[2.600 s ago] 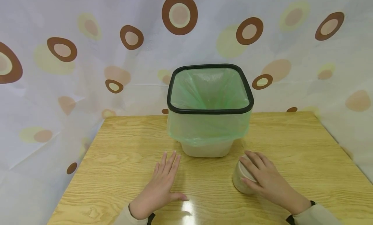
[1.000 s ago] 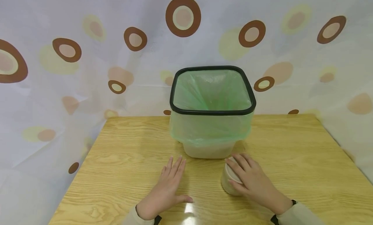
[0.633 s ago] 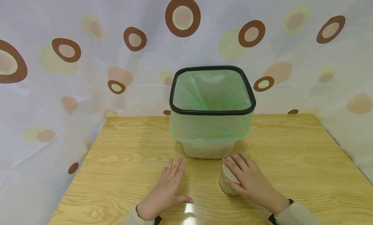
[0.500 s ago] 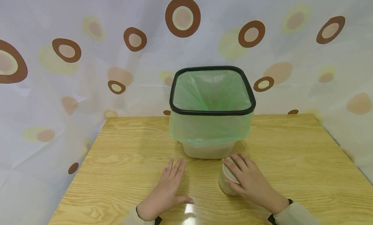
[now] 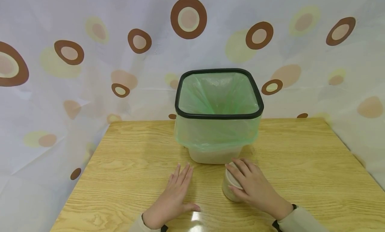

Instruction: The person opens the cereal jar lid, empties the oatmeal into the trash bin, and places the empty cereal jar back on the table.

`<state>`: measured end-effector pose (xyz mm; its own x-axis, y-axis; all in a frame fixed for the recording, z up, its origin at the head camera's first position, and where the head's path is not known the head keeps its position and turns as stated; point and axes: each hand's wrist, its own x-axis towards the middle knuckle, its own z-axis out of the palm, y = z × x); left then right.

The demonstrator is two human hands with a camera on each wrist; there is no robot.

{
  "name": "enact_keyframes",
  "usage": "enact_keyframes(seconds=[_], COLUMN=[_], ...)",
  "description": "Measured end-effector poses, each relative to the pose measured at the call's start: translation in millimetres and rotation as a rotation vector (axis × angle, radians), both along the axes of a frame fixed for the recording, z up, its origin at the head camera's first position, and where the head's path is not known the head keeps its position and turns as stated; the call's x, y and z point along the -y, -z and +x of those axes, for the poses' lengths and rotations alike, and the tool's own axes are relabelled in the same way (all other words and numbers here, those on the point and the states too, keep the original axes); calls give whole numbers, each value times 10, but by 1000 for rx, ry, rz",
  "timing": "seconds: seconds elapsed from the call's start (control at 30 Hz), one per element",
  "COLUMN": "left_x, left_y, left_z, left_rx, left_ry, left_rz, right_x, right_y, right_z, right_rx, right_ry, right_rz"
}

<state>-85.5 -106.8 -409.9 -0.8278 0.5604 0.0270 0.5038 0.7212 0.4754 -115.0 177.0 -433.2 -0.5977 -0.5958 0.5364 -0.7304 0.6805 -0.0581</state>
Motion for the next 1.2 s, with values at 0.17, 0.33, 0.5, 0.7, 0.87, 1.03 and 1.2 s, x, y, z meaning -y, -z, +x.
enact_keyframes(seconds=[0.17,0.33,0.5,0.7,0.87,1.03,1.2], left_x=[-9,-19,-35,-54,-73,-83,-85], left_y=[19,17,10,15,19,16,10], left_z=[-4,-12,-13,-11,-14,-22,-42], left_rx=[-21,-7,-18,-23,-15,-32,-39], left_ry=[8,9,14,7,5,-1,-4], left_rz=[-1,4,4,-1,-8,-18,-22], right_x=[34,61,73,92,114,130,136], right_y=[1,6,7,13,15,21,22], right_z=[-4,-11,-12,-14,-21,-20,-23], right_rx=[-6,-8,7,14,12,7,-2], right_ry=[-7,-12,-11,-7,-11,-12,-9], right_rz=[-7,-9,-10,-2,-2,-2,-3])
